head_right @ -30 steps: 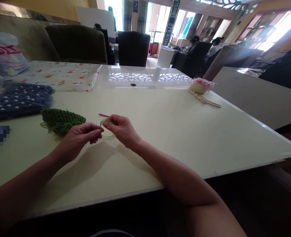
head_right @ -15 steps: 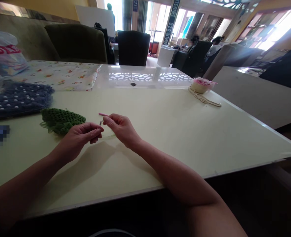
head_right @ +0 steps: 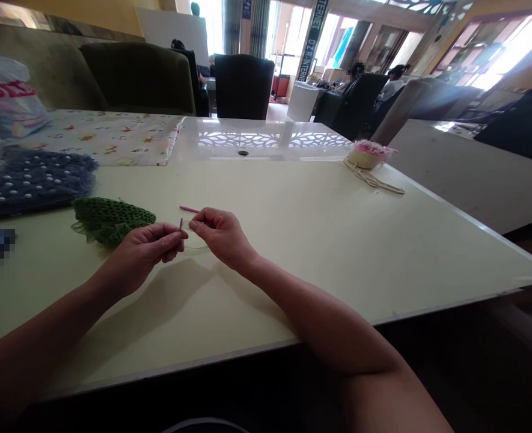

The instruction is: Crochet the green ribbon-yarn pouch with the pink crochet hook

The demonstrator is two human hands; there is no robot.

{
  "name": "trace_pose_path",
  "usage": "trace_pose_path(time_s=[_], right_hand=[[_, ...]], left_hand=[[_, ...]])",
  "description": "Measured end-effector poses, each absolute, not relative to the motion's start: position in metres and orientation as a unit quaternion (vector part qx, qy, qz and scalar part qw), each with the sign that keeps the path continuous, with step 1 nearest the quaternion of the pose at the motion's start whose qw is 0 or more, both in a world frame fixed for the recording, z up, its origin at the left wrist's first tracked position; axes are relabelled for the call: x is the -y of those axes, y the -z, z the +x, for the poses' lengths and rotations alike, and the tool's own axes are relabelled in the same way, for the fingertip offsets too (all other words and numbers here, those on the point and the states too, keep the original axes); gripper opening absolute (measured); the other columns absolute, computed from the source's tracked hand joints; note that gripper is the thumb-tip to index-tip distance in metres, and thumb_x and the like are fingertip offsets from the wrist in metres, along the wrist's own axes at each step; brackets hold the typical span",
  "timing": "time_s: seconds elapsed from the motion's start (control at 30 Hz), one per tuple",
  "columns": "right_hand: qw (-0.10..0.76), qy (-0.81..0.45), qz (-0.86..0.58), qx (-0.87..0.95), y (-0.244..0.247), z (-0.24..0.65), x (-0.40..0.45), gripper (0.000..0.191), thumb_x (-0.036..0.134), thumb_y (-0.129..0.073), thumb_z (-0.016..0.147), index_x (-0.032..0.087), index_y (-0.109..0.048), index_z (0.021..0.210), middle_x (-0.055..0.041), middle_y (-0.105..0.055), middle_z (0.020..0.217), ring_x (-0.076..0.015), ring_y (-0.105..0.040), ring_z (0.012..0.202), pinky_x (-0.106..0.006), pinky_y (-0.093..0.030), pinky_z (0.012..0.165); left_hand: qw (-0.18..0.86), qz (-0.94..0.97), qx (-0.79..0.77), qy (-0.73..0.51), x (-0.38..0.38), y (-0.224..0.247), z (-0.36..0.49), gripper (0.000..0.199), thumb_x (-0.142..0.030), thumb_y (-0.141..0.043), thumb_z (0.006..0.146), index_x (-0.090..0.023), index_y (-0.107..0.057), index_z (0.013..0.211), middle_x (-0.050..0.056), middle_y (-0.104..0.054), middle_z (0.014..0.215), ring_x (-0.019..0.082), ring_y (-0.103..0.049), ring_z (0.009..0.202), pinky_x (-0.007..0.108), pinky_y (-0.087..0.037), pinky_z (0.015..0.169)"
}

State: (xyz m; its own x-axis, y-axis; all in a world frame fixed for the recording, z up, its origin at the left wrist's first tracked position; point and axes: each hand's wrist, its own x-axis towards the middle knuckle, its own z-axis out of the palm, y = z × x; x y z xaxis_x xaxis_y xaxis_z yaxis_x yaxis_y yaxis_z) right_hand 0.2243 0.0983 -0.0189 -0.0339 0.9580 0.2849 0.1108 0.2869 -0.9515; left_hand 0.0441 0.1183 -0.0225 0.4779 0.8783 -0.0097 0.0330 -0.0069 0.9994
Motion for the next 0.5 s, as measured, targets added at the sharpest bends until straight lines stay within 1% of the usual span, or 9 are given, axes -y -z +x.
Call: trace_pose_path(time_s=[0.2,0.37,0.5], right_hand=[[0.529,-0.357,-0.448,0.626,0.0188,0.2247,-0.0969,0.018,0.025,-0.06,0.083,0.017,-0.06,0.067,0.0035,-0.049,0.062,-0.0097,-0.048,0.065,-0.023,-0.038,0.062],[0.533,-0.334,-0.449,0.635,0.0168,0.2235,-0.0956,0.016,0.024,-0.059,0.083,0.017,-0.059,0.068,0.0059,-0.044,0.059,-0.0076,-0.037,0.057,-0.023,-0.033,0.057],[0.542,-0.335,-0.437,0.634,0.0152,0.2231,-0.0939,0.015,0.024,-0.059,0.082,0.017,-0.058,0.069,0.0066,-0.042,0.059,-0.0069,-0.033,0.055,-0.023,-0.03,0.055]], left_hand=[[0.606,0.609,-0.373,-0.35,-0.1181,0.0232,0.0443,0.02,-0.038,-0.07,0.083,-0.018,-0.071,0.085,0.0,-0.061,0.072,0.007,-0.044,0.06,0.021,-0.034,0.056],[0.615,0.591,-0.377,-0.361,-0.1191,0.0232,0.0442,0.019,-0.037,-0.07,0.083,-0.018,-0.072,0.085,0.0,-0.061,0.072,0.007,-0.043,0.059,0.02,-0.033,0.054],[0.624,0.575,-0.381,-0.368,-0.12,0.0225,0.0448,0.018,-0.036,-0.072,0.081,-0.018,-0.072,0.084,0.0,-0.06,0.071,0.006,-0.043,0.057,0.02,-0.032,0.053]])
